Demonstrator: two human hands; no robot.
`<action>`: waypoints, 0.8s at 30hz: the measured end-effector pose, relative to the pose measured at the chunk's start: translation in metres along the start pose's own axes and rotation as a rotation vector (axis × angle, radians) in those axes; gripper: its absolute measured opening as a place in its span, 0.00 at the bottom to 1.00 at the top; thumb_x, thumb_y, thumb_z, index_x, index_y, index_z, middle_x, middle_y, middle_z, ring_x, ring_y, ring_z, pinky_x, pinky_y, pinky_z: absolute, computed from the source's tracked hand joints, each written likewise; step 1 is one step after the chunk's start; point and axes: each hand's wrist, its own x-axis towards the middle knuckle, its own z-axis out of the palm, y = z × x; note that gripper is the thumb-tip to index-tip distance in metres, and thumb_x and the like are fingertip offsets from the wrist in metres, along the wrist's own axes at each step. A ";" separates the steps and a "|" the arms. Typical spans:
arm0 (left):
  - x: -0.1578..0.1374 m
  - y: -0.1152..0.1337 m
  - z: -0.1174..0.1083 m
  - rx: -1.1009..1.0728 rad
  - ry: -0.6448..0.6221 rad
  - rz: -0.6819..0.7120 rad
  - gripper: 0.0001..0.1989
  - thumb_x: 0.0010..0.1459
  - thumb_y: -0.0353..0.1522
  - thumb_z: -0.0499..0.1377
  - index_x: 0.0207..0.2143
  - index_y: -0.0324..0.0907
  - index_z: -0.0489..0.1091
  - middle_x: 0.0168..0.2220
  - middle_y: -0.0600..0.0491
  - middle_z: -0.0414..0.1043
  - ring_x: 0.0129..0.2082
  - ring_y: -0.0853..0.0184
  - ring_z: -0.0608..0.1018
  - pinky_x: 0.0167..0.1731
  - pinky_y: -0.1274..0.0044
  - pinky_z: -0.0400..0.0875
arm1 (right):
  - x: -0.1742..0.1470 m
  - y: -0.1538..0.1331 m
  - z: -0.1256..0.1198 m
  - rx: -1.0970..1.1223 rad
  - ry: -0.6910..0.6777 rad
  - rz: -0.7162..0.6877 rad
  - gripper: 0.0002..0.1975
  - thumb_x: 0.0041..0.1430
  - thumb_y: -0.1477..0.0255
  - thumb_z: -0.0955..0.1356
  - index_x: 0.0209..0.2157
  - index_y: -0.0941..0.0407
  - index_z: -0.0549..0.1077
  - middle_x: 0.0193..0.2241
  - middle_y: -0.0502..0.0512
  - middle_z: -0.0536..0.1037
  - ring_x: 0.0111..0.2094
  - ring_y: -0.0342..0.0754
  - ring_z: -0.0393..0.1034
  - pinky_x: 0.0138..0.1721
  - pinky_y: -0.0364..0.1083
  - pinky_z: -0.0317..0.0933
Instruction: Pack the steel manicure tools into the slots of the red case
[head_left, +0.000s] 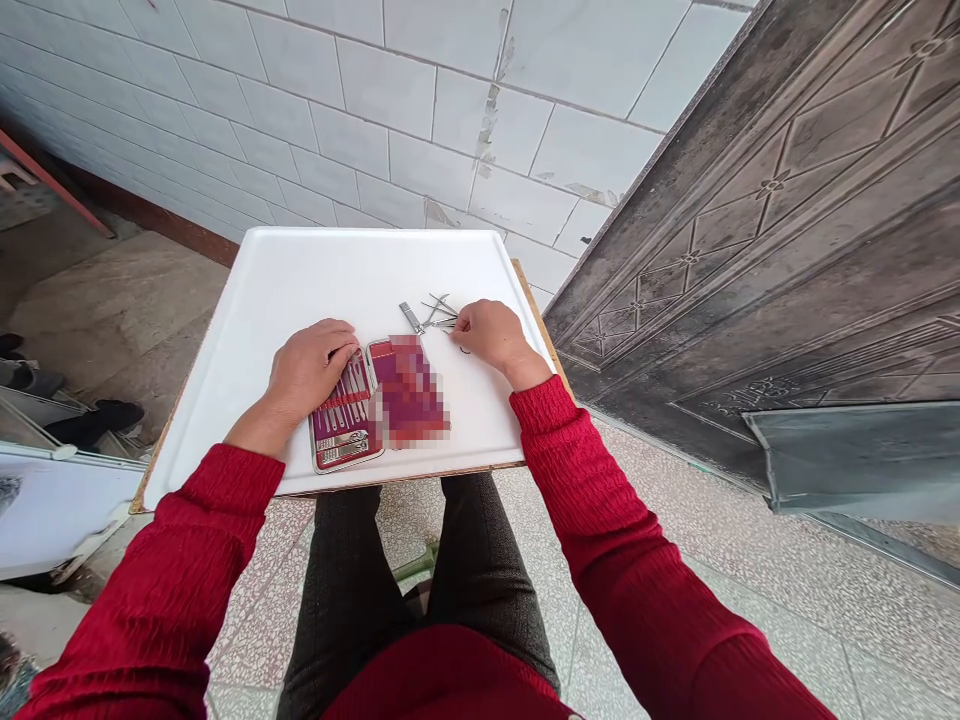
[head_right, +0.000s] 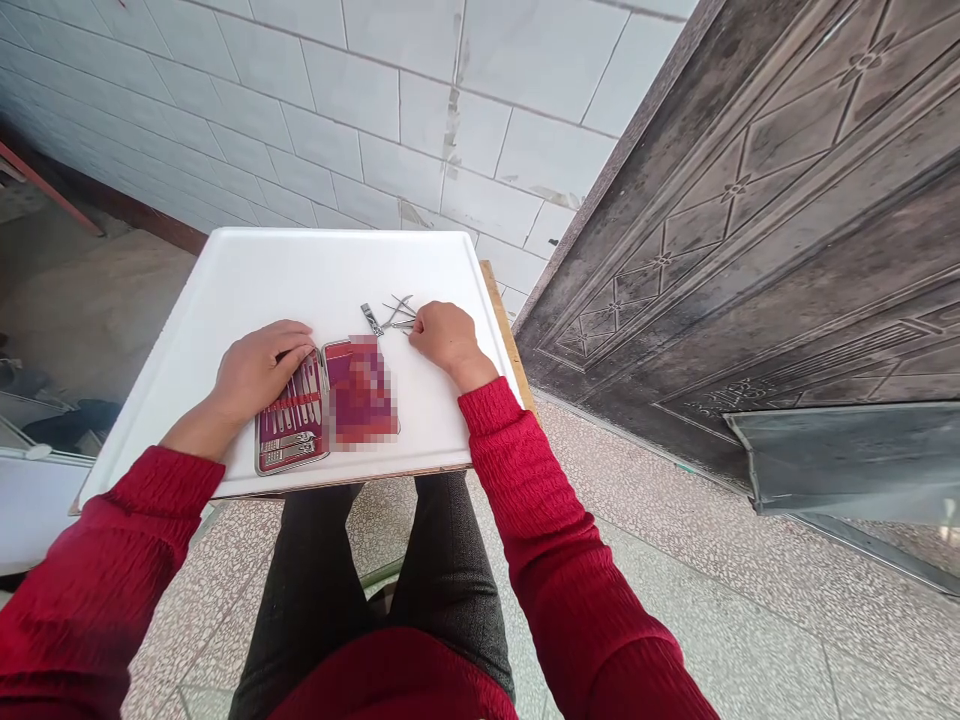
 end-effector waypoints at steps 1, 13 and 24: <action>0.000 0.000 0.000 0.001 -0.004 -0.001 0.17 0.69 0.38 0.52 0.40 0.48 0.81 0.55 0.52 0.81 0.55 0.56 0.80 0.49 0.66 0.76 | 0.000 0.000 0.000 -0.002 -0.002 0.000 0.06 0.56 0.78 0.71 0.29 0.55 0.80 0.32 0.55 0.84 0.33 0.49 0.72 0.29 0.45 0.55; 0.000 0.001 0.000 0.001 -0.002 0.010 0.17 0.69 0.38 0.51 0.40 0.47 0.81 0.53 0.51 0.81 0.55 0.56 0.80 0.51 0.66 0.76 | -0.002 0.001 -0.004 0.062 0.102 0.027 0.06 0.59 0.75 0.70 0.29 0.54 0.79 0.31 0.54 0.82 0.34 0.50 0.72 0.31 0.46 0.56; 0.000 0.004 -0.001 0.018 -0.016 -0.007 0.18 0.69 0.39 0.51 0.41 0.47 0.81 0.54 0.51 0.81 0.55 0.55 0.80 0.50 0.67 0.75 | -0.002 0.008 -0.006 0.139 0.316 0.086 0.10 0.59 0.78 0.66 0.32 0.55 0.80 0.30 0.54 0.81 0.33 0.50 0.71 0.34 0.47 0.57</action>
